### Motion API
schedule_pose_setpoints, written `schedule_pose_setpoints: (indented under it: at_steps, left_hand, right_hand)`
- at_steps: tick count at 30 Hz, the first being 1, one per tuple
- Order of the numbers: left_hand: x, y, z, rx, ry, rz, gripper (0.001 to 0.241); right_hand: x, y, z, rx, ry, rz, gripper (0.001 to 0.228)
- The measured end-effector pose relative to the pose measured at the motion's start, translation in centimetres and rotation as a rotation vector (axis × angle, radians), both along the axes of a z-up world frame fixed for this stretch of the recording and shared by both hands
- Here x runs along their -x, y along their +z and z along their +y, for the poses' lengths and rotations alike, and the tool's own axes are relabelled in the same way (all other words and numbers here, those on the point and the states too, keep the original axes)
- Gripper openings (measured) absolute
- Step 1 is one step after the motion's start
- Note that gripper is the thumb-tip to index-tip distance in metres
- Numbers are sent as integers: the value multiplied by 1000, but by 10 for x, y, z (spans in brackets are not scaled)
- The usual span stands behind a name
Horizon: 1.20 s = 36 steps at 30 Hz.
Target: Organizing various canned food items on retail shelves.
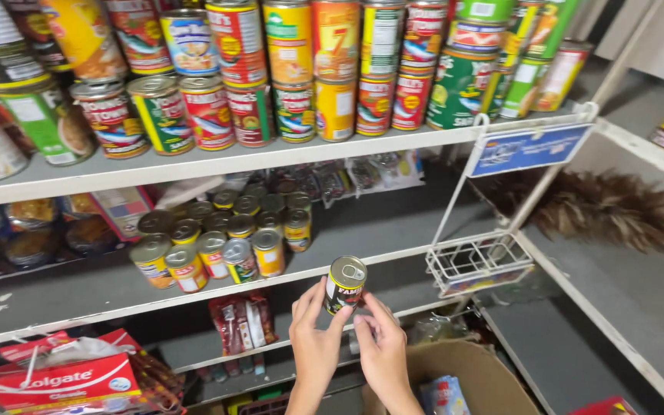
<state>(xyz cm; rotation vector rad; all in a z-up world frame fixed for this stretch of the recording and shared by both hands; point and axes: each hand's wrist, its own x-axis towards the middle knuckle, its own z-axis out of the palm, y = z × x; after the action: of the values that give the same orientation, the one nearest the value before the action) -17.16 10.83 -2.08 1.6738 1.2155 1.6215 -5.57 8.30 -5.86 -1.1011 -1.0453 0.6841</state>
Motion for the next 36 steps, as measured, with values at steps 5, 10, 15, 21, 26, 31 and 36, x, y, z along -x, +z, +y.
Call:
schedule_pose_setpoints:
  at_steps: [5,10,15,21,26,31,36]
  left_hand:
    - [25,-21,33,-17,119,29,64]
    - [38,-40,59,-117,189,64,66]
    - [40,-36,77,88,151,-102,57]
    - [32,-60,110,-181,242,15,59]
    - [30,-53,112,-120,231,17,66]
    - [25,-61,112,-160,234,32,66]
    - [23,-66,114,28,180,25,69]
  right_hand:
    - [30,-2,42,28,25,19,44]
    - [48,-13,76,-8,46,46,53]
    - [59,21,95,-58,-70,-305,63]
    - [58,15,132,-45,-75,-304,61]
    - [58,13,155,-43,-82,-364,59]
    - [56,13,167,-7,-81,-390,57]
    - [52,5,177,119,-22,-332,59]
